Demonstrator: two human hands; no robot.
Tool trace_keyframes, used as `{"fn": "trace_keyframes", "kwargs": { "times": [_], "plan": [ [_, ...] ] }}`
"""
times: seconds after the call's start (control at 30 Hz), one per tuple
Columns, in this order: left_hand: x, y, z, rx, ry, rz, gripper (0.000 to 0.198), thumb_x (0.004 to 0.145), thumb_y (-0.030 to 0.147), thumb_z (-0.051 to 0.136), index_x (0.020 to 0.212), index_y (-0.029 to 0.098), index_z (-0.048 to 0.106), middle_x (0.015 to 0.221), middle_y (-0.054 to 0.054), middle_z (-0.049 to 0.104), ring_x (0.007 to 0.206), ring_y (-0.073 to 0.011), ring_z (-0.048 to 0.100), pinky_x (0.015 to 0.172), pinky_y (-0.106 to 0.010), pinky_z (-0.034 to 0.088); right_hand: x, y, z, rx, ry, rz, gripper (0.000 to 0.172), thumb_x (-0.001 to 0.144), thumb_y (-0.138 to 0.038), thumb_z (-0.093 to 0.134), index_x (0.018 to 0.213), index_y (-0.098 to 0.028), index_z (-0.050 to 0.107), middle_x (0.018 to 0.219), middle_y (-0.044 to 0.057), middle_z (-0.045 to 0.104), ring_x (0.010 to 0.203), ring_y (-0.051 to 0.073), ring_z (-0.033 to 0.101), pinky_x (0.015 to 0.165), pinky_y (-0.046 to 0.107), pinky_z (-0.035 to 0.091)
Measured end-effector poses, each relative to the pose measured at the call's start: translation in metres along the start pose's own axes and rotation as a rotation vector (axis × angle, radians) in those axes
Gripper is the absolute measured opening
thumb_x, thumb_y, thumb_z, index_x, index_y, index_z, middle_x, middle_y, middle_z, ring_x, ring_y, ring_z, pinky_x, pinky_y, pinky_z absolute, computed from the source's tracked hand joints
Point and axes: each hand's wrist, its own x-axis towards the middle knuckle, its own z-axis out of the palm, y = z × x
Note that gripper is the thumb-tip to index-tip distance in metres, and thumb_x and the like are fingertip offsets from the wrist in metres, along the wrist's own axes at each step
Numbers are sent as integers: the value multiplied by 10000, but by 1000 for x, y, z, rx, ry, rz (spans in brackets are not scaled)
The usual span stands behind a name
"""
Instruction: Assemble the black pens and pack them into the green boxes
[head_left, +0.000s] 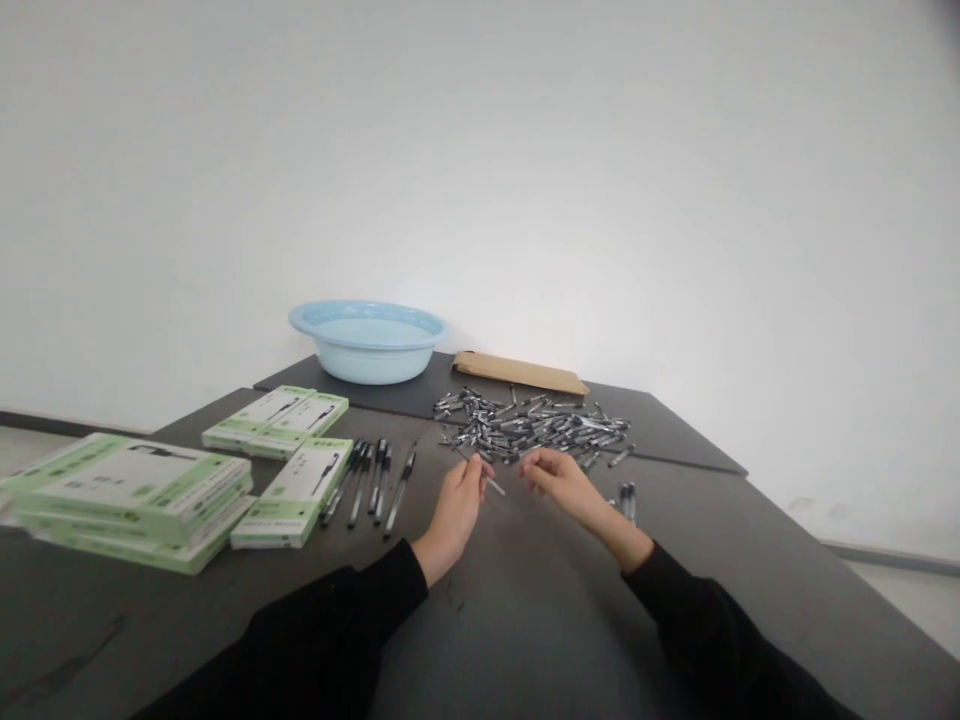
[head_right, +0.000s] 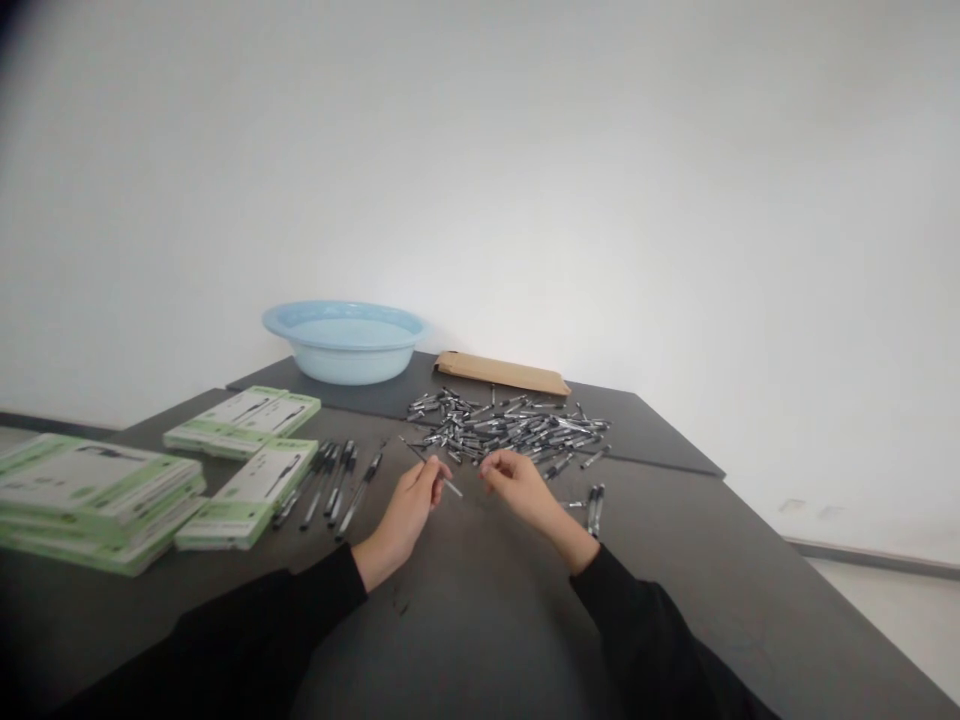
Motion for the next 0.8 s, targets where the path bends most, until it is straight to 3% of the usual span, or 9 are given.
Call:
{"fn": "trace_keyframes", "kwargs": {
  "times": [0.1,0.17,0.3,0.4,0.57,0.7,0.8],
  "plan": [
    [4,-1,-2,-36,-20,-52,559,816,714,442,714,174,540,541,55,384,498,-105,369,498,-236,277,56,0,-23,-306,1,76,226,812,-272,522,932,-147,667,727,22,672,611,138,607,571,232,451],
    [5,-4,-1,-45,-54,-77,552,818,716,434,702,183,518,519,66,352,480,-101,342,490,-235,258,99,1,-35,-565,76,107,236,798,-185,491,904,-129,695,712,27,676,642,137,613,609,224,451],
    [6,-12,0,-23,-95,-105,530,847,683,407,683,189,501,518,64,345,478,-101,324,499,-244,263,179,12,-48,-740,115,170,213,764,-137,515,704,-92,715,657,75,684,688,181,637,653,250,444],
    [7,-17,0,2,-98,-114,507,865,643,391,663,190,497,531,53,351,511,-114,353,530,-251,291,221,29,-50,-843,165,233,221,764,-124,538,770,-58,749,759,165,728,794,240,678,717,287,463],
    [4,-18,2,108,-111,-119,422,909,478,383,636,186,515,557,30,390,595,-141,431,605,-261,331,255,60,-43,-950,183,290,306,779,-195,640,1005,-16,744,1036,270,716,999,300,678,803,294,481],
    [2,-14,3,163,-134,-131,398,912,420,385,612,187,503,591,12,447,637,-156,481,644,-272,348,261,76,-33,-1002,160,308,319,794,-216,641,1016,-10,742,1021,246,726,978,278,691,783,271,489],
    [2,-11,2,139,-104,-128,378,911,413,389,652,183,539,643,-7,512,698,-173,527,683,-275,378,262,74,-27,-1022,150,294,302,800,-197,618,987,3,745,1008,257,726,945,279,696,749,274,485]
  ]
}}
